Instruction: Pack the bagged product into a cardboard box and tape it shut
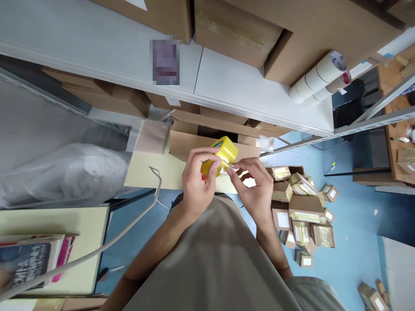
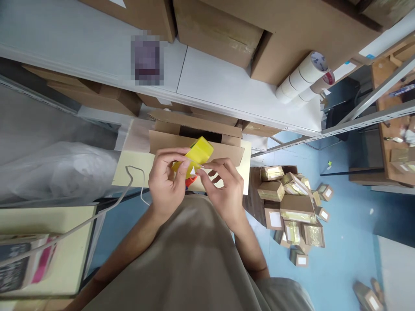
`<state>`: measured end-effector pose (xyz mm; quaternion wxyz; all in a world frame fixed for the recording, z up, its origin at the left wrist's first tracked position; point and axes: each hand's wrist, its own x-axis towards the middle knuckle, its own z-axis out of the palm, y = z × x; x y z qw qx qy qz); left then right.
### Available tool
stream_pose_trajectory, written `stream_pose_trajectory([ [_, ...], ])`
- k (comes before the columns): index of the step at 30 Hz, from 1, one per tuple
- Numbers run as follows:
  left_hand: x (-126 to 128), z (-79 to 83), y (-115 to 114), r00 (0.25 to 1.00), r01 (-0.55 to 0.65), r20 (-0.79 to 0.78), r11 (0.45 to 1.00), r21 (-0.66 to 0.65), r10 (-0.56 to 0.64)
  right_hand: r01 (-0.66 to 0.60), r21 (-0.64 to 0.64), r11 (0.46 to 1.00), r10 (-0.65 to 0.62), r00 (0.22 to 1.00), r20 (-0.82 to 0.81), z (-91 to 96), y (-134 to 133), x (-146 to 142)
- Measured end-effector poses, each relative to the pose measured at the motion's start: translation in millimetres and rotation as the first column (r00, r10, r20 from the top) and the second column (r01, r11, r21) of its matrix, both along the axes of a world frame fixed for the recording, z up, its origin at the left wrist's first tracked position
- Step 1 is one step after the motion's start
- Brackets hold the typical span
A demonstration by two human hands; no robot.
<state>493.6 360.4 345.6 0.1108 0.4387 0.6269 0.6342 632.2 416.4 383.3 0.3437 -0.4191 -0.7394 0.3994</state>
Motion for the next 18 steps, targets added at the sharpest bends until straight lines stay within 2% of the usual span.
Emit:
stream_pose_trajectory([
  [4, 1, -3.9, 0, 1.0, 0.014, 0.019, 1.0, 0.005, -0.014, -0.035, -0.017, 0.999, 0.036, 0.999, 0.006, 2.6, 0, -3],
  [8, -2, -6.7, -2, 0.996, 0.061, 0.061, 0.998, -0.016, -0.06, -0.076, -0.137, 0.988, 0.06, 0.991, -0.117, -5.5, 9, 9],
  [10, -2, -7.1, -3, 0.994, 0.068, 0.088, 0.997, -0.025, -0.066, -0.16, -0.213, 0.964, 0.128, 0.98, -0.155, -18.2, 11, 16],
  [13, 2, -6.9, -3, 0.989, 0.071, 0.135, 0.996, -0.047, -0.065, -0.298, -0.26, 0.918, 0.294, 0.954, -0.057, -44.4, 7, 17],
  [16, 0, -6.8, -3, 0.977, 0.113, 0.189, 0.989, -0.092, -0.094, -0.294, -0.218, 0.931, 0.307, 0.951, 0.027, -66.3, -4, 10],
  [18, -8, -7.5, -3, 0.975, 0.149, 0.188, 0.978, -0.144, -0.121, -0.305, -0.192, 0.933, 0.317, 0.948, 0.033, -73.4, -9, 8],
])
